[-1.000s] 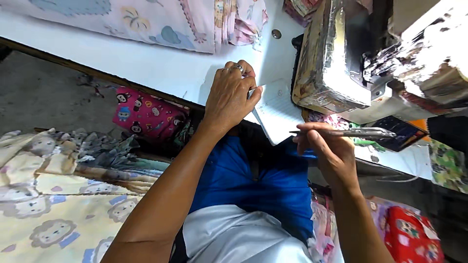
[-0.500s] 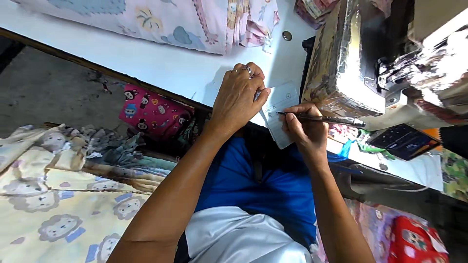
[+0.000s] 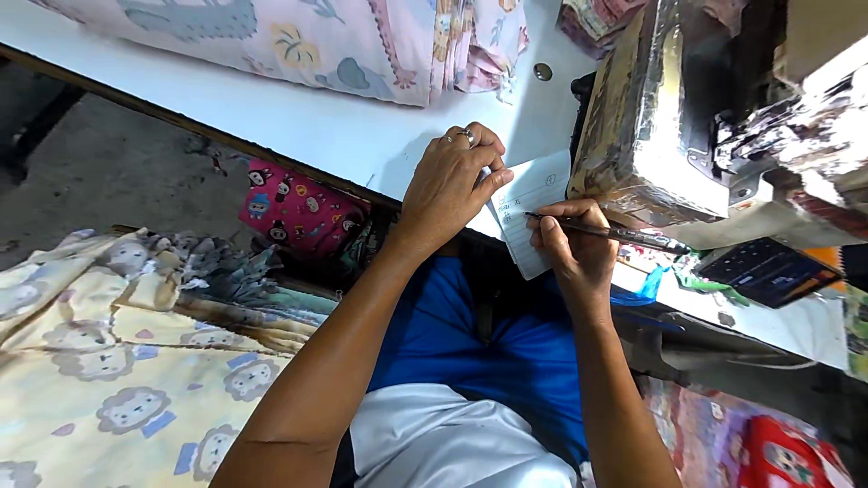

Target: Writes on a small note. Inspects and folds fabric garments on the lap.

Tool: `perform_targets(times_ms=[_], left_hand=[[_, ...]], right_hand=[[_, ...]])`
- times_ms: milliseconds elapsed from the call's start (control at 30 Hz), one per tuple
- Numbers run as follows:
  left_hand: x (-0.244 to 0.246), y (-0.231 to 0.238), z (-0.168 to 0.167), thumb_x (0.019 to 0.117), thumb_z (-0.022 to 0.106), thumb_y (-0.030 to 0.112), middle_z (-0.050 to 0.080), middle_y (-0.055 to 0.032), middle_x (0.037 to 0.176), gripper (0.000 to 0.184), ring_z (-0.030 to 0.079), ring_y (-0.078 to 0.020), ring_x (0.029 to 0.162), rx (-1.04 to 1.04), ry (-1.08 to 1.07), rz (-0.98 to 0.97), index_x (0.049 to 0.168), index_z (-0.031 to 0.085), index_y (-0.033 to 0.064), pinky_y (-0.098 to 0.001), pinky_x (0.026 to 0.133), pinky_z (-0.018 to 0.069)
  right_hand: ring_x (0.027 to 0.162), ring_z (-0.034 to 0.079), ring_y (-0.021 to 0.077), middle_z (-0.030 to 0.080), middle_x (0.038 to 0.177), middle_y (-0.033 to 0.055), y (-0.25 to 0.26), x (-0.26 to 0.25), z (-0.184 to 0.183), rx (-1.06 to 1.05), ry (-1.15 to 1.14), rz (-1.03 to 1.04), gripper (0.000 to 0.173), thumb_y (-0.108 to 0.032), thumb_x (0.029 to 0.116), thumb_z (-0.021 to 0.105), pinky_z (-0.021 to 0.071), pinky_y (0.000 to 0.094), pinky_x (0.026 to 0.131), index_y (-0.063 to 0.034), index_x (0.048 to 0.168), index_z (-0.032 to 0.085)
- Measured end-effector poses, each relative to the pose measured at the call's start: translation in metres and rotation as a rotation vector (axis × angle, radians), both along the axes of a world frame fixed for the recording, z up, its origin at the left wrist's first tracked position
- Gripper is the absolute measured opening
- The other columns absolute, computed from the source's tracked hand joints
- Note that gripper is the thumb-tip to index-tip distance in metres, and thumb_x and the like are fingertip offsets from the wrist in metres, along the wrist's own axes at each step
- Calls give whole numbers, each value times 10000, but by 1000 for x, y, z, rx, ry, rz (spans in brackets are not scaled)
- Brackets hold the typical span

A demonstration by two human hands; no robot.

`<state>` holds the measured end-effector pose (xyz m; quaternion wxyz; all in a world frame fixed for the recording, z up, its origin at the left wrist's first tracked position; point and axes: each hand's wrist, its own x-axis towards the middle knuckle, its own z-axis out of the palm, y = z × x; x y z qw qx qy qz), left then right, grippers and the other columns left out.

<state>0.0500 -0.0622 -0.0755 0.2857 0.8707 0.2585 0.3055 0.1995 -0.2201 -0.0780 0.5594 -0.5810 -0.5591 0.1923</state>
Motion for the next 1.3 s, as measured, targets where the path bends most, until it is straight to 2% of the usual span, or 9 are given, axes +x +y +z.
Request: perform_targets(times_ms=[500,600,633,700,800,900,1000,1300], left_hand=[[2,-3,0,1024,566,316,668,-102,1241,324,606,-264,1130,0,14,48,939,735,54,-440,971,426],[5,-3,-1,944,648,465,661,-113,1249,410,602,-290,1136,36,50,73,947,746,67,-467,951,434],[6,-3,-1,901,677,529,651,-116,1267,465,588,-303,1162,54,79,77,951,744,72,-477,962,424],[7,-3,0,858,706,570,626,-127,1307,502,547,-332,1233,82,148,80,945,732,77,-496,1018,388],[8,-2,0,867,708,556,612,-130,1327,477,529,-336,1262,91,179,66,929,730,83,-502,1047,364],[7,-2,0,872,700,553,605,-127,1340,471,517,-331,1283,93,185,62,929,729,86,-499,1061,354],[8,-2,-1,867,702,556,608,-126,1332,474,521,-329,1273,96,182,65,925,729,87,-492,1053,360],[7,-3,0,871,709,530,619,-125,1318,451,538,-327,1250,94,164,70,921,734,83,-496,1032,377]], right_hand=[[735,642,24,695,951,0,1,0,0,-8,-23,-9,161,-49,994,587,548,175,655,-44,1154,609],[747,642,22,683,970,8,1,0,1,-24,-41,-5,187,-49,994,593,553,169,665,-31,1180,601],[746,640,19,682,972,10,1,0,1,-27,-50,-3,187,-47,990,595,551,166,665,-27,1176,602],[711,610,7,664,936,0,2,1,3,-36,-61,5,161,-46,975,607,529,157,636,-28,1135,614],[603,529,-26,623,839,-34,3,-1,8,-66,-87,4,107,-65,942,613,446,118,522,-61,1049,607],[594,518,-24,600,832,-29,5,-4,11,-64,-120,3,102,-86,946,605,435,120,504,-60,1045,605],[529,471,-23,575,760,-42,7,-8,5,-81,-99,-28,97,-100,945,595,391,126,453,-78,1039,601],[524,473,-15,580,748,-31,8,-8,4,-106,-107,-11,94,-77,947,605,392,126,452,-71,1041,605]])
